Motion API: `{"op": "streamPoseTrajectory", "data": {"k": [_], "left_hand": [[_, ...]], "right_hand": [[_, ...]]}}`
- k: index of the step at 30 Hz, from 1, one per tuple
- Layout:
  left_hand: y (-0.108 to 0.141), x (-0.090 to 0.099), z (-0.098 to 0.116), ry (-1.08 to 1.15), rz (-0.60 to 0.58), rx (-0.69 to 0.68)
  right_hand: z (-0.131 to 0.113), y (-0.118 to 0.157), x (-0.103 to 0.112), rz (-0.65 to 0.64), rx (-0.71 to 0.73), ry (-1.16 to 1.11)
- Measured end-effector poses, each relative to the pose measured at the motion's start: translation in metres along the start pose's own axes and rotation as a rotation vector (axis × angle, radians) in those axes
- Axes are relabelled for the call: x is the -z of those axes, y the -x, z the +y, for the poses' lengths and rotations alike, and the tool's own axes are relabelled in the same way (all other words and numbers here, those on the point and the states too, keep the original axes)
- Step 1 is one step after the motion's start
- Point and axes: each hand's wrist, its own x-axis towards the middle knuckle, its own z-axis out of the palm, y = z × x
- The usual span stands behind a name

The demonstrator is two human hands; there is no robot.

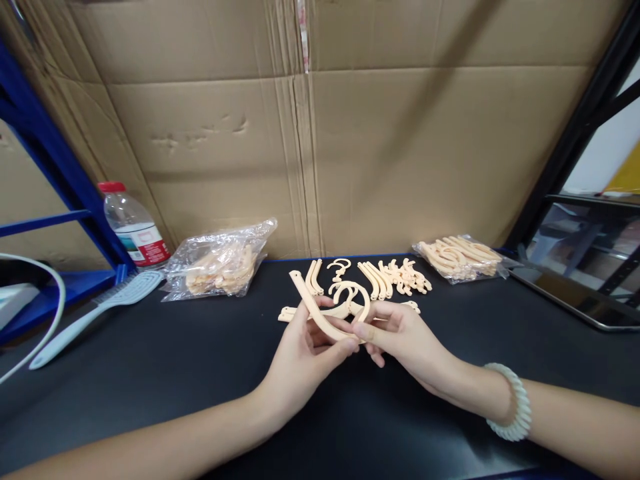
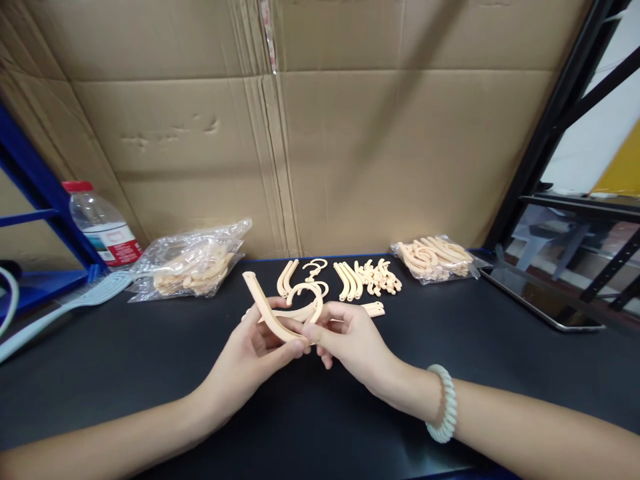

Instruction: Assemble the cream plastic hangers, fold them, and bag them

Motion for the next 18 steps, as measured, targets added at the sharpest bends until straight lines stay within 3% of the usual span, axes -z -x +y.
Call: {"op": "streamPoseTrajectory", "data": {"k": [3,6,9,13,18], "left_hand": [[0.0,0.0,0.0,0.012,0.003,0.042],[-0.002,0.001,0.0,0.02,0.047,0.054],[-0.003,0.002,0.0,0.039,0.071,0.067],[-0.004,0.002,-0.001,0.048,0.085,0.072],[-0.003,0.002,-0.001,0.045,0.079,0.077]], "right_hand": [[-0.001,-0.003,0.003,-0.002,0.006,-0.016],[-0.008,-0.012,0.02,0.098,0.071,0.031],[-0.017,-0.026,0.051,0.195,0.253,0.372],[-0.018,-0.044,0.085,0.038,0.478,0.973],[-0.007,-0.056,0.088,-0.137,0.524,1.251]]}}
